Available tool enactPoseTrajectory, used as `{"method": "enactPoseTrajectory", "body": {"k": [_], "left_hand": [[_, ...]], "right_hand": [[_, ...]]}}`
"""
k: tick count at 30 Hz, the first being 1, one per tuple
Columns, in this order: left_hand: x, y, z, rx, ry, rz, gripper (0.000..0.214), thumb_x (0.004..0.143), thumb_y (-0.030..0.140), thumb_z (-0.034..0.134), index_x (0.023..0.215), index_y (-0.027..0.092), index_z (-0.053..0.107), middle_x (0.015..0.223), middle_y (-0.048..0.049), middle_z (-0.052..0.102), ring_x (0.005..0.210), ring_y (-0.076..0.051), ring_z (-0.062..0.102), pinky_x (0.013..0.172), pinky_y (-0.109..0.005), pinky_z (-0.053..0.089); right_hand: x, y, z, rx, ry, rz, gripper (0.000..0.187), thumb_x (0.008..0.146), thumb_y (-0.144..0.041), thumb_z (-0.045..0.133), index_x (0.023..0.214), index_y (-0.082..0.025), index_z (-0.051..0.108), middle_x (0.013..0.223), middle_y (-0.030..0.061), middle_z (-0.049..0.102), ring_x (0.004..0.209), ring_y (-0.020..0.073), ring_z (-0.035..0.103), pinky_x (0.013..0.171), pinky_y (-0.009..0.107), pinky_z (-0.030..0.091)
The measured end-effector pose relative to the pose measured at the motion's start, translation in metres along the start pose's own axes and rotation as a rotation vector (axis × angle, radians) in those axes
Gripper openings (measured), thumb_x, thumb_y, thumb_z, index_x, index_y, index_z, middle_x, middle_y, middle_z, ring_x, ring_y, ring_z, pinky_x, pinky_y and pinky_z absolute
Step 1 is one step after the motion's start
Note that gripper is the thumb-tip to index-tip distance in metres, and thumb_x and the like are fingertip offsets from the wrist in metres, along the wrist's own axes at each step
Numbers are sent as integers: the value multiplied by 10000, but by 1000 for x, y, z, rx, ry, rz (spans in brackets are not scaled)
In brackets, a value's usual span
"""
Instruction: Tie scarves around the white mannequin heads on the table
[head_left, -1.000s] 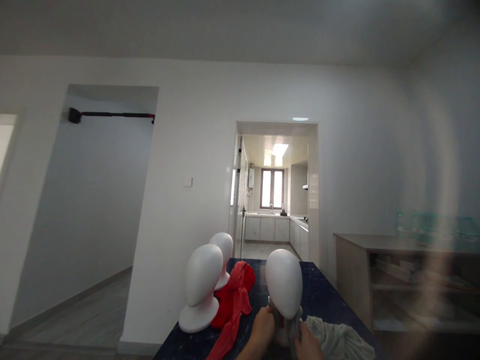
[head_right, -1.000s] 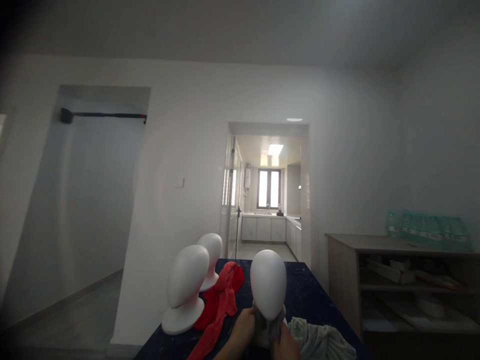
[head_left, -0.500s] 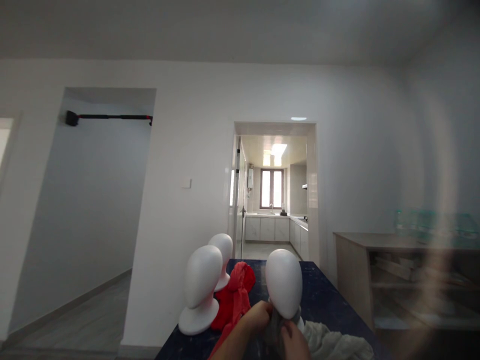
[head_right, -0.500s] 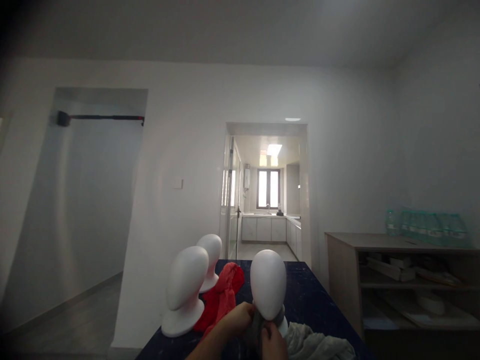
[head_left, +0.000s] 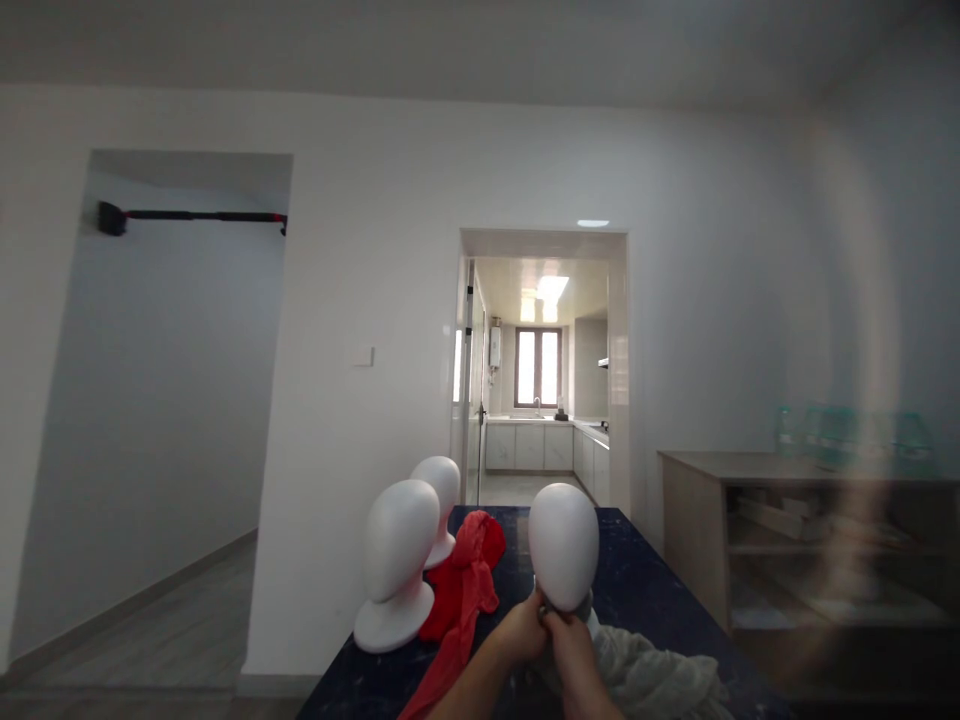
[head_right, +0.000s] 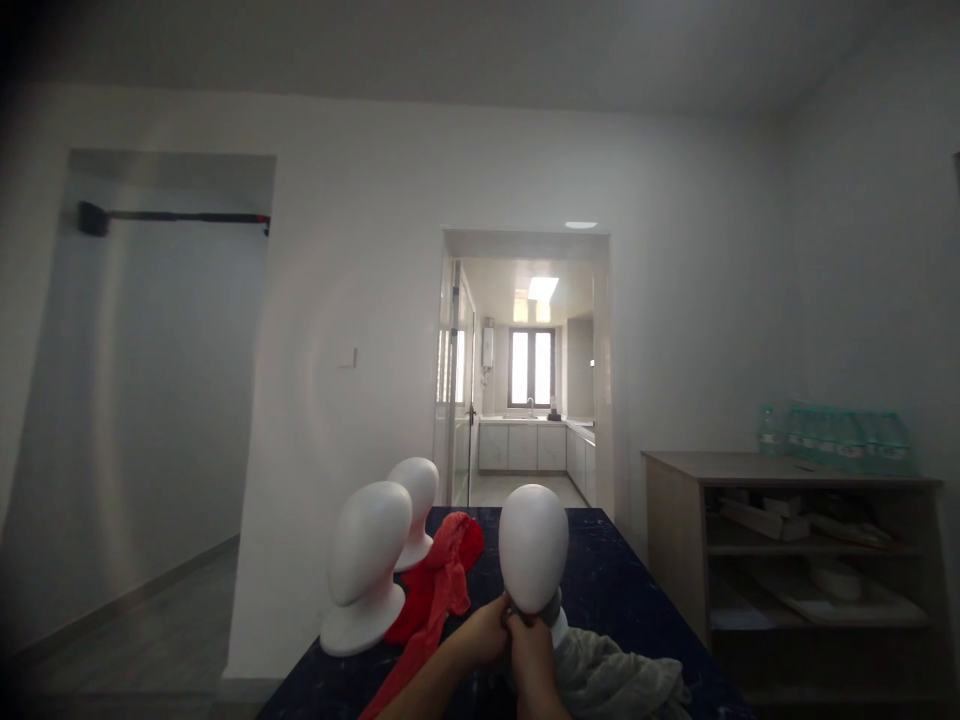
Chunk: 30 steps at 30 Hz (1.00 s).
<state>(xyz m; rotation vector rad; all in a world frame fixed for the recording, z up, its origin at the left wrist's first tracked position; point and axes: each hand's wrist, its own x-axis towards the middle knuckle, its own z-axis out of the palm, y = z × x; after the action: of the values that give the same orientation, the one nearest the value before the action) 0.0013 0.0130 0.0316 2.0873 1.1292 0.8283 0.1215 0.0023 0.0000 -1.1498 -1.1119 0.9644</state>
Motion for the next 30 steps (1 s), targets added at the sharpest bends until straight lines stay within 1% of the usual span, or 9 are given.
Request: {"method": "enactPoseTrajectory", "body": {"k": [3,6,9,13,16,19,22,26,30], "left_hand": [[-1,3,5,3,60,5,670,811,51,575,1469,174,585,1308,-144,769,1185,-257,728,1031,-313,527],[-3,9,10,23,126,-19,643,802,47,576,1427,189,633,1289,-129,783,1129,-239,749,972,-285,539],[-3,14,13,58,172,-85,589,787,56,563,1336,207,714,1268,-114,795,1144,-238,747,916,-267,535],[0,16,18,71,219,-161,447,793,116,579,1172,182,807,1188,-139,819,1113,-259,762,871,-282,527],[2,15,20,50,237,-194,411,759,114,607,1096,172,834,1117,-128,836,1043,-251,778,834,-276,523],[3,11,21,14,280,-232,416,714,84,611,1052,158,842,1091,-121,839,1042,-259,772,843,-283,518],[6,4,21,-72,302,-259,406,725,98,608,1060,152,832,1060,-98,841,1029,-257,766,850,-286,522],[14,-5,17,-256,276,-305,345,751,139,611,1027,153,817,962,-59,838,951,-243,763,823,-288,540],[18,-13,10,-452,260,-364,273,723,156,629,953,146,777,881,-68,816,870,-238,750,780,-300,551]], "right_hand": [[8,6,0,-28,39,17,281,630,-416,670,767,-185,753,771,122,804,867,356,769,753,386,581],[13,13,-4,-65,60,14,272,634,-384,625,786,-190,740,806,112,806,880,328,766,767,358,565],[16,16,-10,-103,50,-15,301,649,-375,597,833,-183,739,862,122,813,897,314,766,786,346,559],[18,13,-23,-170,54,-80,326,689,-355,571,918,-187,729,1004,148,821,1026,324,759,861,344,550],[17,12,-32,-241,72,-99,366,666,-297,588,991,-189,720,1051,152,819,1045,343,756,885,366,541],[14,12,-38,-306,68,-115,422,628,-210,591,1032,-191,709,1051,145,822,1035,345,757,870,364,528],[11,11,-41,-356,44,-136,439,606,-147,585,1024,-196,709,1026,131,825,1015,333,758,843,345,508],[11,5,-43,-464,-16,-150,421,619,-106,584,1001,-210,727,972,98,828,955,304,762,770,316,479],[12,2,-44,-592,-53,-98,243,622,-97,591,794,-202,727,868,108,815,893,309,758,682,310,425]]}}
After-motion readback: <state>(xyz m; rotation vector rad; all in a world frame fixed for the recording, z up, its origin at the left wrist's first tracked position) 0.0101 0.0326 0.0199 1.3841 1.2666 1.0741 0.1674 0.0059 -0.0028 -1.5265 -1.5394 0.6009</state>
